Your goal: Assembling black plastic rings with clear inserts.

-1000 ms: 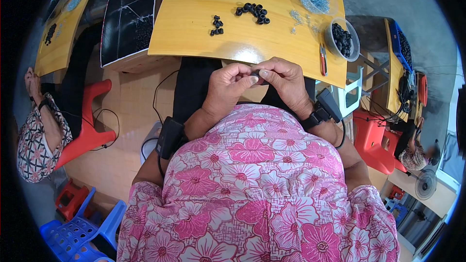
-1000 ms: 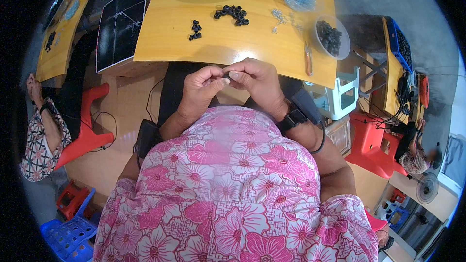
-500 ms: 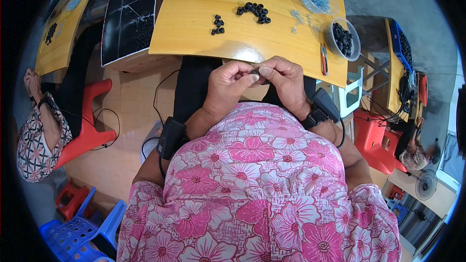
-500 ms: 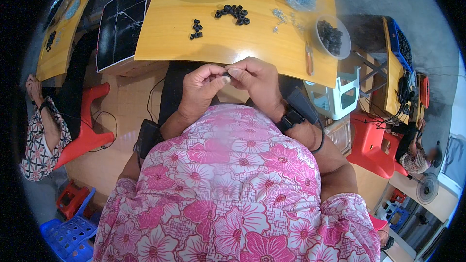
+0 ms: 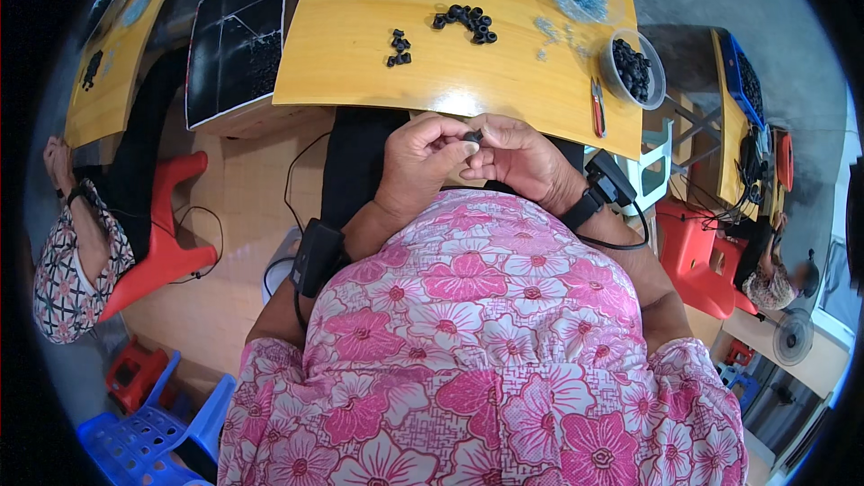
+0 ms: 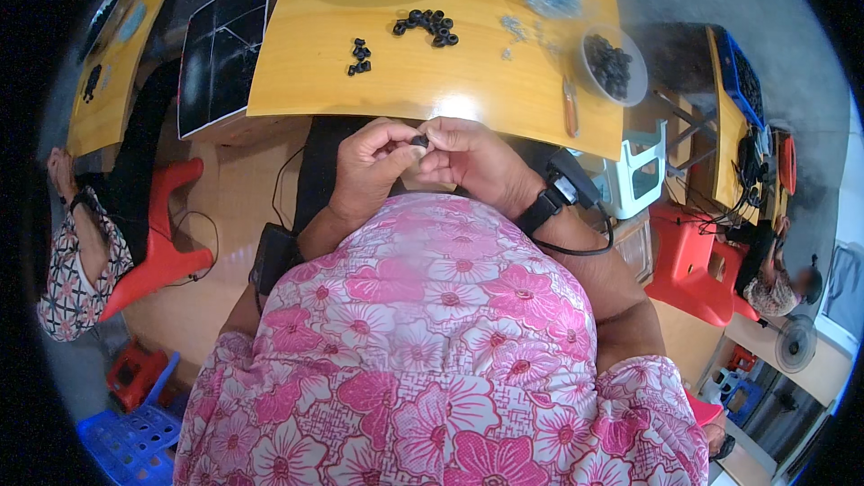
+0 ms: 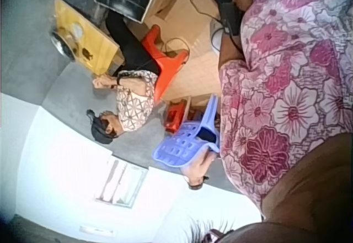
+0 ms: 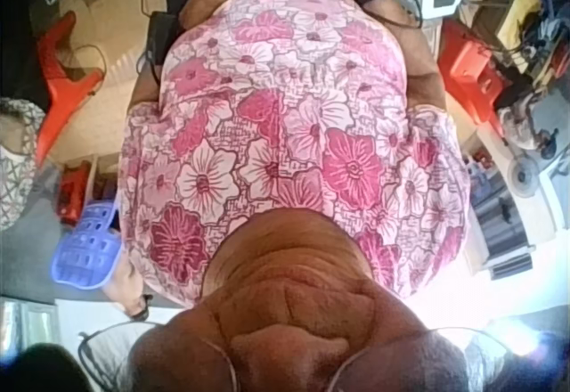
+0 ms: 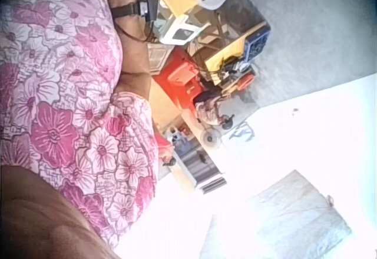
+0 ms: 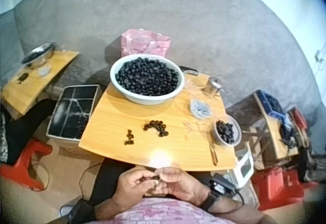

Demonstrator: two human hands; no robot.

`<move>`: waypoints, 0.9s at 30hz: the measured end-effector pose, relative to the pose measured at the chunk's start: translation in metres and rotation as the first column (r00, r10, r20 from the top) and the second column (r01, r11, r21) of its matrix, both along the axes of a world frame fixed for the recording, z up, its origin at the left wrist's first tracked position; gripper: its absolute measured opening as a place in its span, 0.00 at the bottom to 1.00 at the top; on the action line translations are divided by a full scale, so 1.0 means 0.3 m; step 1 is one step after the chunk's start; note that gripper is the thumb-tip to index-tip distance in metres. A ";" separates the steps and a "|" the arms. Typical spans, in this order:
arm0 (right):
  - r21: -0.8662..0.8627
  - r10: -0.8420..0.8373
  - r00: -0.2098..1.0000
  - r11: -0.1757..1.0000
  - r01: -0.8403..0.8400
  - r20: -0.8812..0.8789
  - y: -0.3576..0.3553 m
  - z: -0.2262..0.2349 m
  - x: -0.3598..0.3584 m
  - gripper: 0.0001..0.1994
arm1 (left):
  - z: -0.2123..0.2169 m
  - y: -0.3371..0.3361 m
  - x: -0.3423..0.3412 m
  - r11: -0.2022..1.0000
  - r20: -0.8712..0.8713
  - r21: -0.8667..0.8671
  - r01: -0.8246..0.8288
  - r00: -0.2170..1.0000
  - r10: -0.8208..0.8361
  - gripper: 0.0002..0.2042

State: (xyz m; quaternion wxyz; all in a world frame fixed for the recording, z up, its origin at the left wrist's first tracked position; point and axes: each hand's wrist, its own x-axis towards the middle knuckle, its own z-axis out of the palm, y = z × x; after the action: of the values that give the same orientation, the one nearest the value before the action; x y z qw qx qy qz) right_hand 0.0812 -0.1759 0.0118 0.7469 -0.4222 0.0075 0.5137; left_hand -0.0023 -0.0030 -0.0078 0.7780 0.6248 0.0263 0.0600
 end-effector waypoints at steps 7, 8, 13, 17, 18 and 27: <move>0.019 0.142 0.988 0.990 -0.142 -0.056 -0.016 -0.002 0.018 0.15 | -0.009 0.012 0.000 0.997 0.002 0.075 0.005 1.000 -0.005 0.09; 0.015 0.159 0.986 0.987 -0.159 -0.044 -0.017 -0.002 0.018 0.16 | -0.007 0.015 -0.001 0.994 0.006 0.108 0.010 1.000 -0.011 0.09; -0.022 0.112 0.993 0.993 -0.113 -0.031 -0.026 -0.010 0.024 0.15 | 0.005 0.004 0.004 0.997 0.018 0.079 -0.005 1.000 0.004 0.09; -0.091 0.088 0.992 0.993 -0.079 0.092 -0.012 0.006 0.014 0.13 | -0.008 0.011 0.010 0.998 0.010 0.043 0.046 0.999 -0.046 0.14; -0.090 0.089 0.992 0.993 -0.080 0.093 -0.006 0.015 0.010 0.13 | -0.014 0.007 0.010 0.998 0.010 0.044 0.045 0.999 -0.045 0.14; -0.238 0.138 0.665 0.969 0.062 0.734 0.000 0.045 -0.023 0.12 | -0.019 0.000 0.013 0.969 -0.064 -0.123 0.214 0.973 -0.223 0.25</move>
State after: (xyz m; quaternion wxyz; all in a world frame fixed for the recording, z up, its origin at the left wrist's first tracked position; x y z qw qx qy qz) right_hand 0.0743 -0.1758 0.0254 0.6161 -0.6829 -0.2449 0.3066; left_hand 0.0015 -0.0031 -0.0136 0.8131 0.5798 -0.0094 -0.0520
